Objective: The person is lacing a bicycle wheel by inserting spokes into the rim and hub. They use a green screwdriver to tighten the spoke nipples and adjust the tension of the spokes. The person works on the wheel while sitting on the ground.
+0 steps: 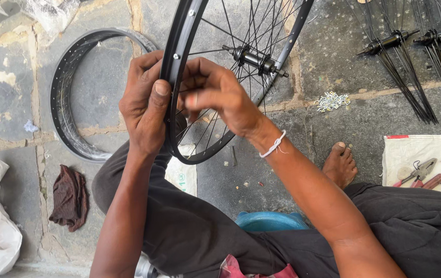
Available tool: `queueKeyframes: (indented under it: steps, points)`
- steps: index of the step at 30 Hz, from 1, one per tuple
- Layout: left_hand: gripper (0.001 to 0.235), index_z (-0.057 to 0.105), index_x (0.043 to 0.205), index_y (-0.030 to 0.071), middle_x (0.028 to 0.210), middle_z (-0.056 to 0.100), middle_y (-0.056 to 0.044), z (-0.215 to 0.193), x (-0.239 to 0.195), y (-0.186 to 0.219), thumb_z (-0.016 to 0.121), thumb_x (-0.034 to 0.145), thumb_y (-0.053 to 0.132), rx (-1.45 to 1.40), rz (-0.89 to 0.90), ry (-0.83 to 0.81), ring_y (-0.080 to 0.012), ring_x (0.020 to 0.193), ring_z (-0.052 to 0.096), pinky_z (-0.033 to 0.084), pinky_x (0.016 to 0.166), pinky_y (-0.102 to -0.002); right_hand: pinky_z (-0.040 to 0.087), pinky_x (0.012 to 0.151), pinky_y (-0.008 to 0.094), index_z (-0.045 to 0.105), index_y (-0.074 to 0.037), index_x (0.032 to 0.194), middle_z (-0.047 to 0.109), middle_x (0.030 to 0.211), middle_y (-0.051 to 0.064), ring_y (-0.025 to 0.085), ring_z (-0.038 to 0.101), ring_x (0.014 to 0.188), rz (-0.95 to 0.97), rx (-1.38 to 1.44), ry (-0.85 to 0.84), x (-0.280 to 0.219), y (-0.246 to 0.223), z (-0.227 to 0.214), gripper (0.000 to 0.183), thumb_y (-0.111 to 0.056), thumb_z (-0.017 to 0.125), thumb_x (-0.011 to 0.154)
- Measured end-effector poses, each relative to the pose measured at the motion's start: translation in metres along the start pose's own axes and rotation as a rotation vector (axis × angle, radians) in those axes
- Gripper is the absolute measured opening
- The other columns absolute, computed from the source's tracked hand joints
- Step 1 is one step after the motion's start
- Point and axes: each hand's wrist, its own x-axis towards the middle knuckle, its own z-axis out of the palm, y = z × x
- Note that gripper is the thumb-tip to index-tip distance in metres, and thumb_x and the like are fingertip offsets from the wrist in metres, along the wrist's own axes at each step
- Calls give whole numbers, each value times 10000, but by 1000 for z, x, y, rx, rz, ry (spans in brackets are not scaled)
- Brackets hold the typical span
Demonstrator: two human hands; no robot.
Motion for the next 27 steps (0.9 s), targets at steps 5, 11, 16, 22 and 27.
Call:
queueKeyframes:
  steps: [5, 11, 16, 22, 27]
  points:
    - [442, 663, 1412, 41, 1343, 585, -124, 3, 0, 0, 560, 1161, 390, -12, -8, 6, -180, 1212, 581, 486, 1052, -325, 533, 607, 244, 699, 20, 1086, 654, 784, 40, 110, 608, 652, 37, -80, 94, 1, 2, 14, 391, -347, 562, 1077]
    - [414, 670, 1413, 55, 1337, 607, -119, 2, -1, -5, 563, 1173, 375, 12, 18, 19, -196, 1262, 592, 507, 1096, -345, 586, 625, 264, 692, -34, 1070, 668, 796, 35, 119, 647, 681, 112, -4, 122, 2, -5, 7, 264, -264, 600, 980]
    - [400, 669, 1373, 49, 1337, 603, -123, 6, 2, -1, 574, 1164, 376, -16, 26, 16, -178, 1224, 585, 511, 1051, -332, 586, 723, 316, 619, 21, 1121, 599, 920, 107, 153, 624, 769, 53, -38, 32, -3, -4, 16, 163, -119, 602, 1039]
    - [371, 657, 1242, 13, 1065, 613, -95, 14, 20, 9, 579, 1073, 335, -21, -174, 166, -172, 899, 555, 458, 798, -321, 588, 549, 297, 574, -62, 1121, 656, 1073, 82, 132, 678, 721, 88, -132, 301, 2, -26, -2, 346, 25, 634, 791]
    - [360, 535, 1101, -24, 939, 497, -67, 36, 24, 16, 704, 1020, 283, -57, -98, 160, -137, 805, 476, 420, 699, -292, 577, 670, 363, 658, -87, 1039, 730, 969, 46, 159, 722, 736, -57, -1248, 608, -18, -7, -40, 166, 9, 578, 930]
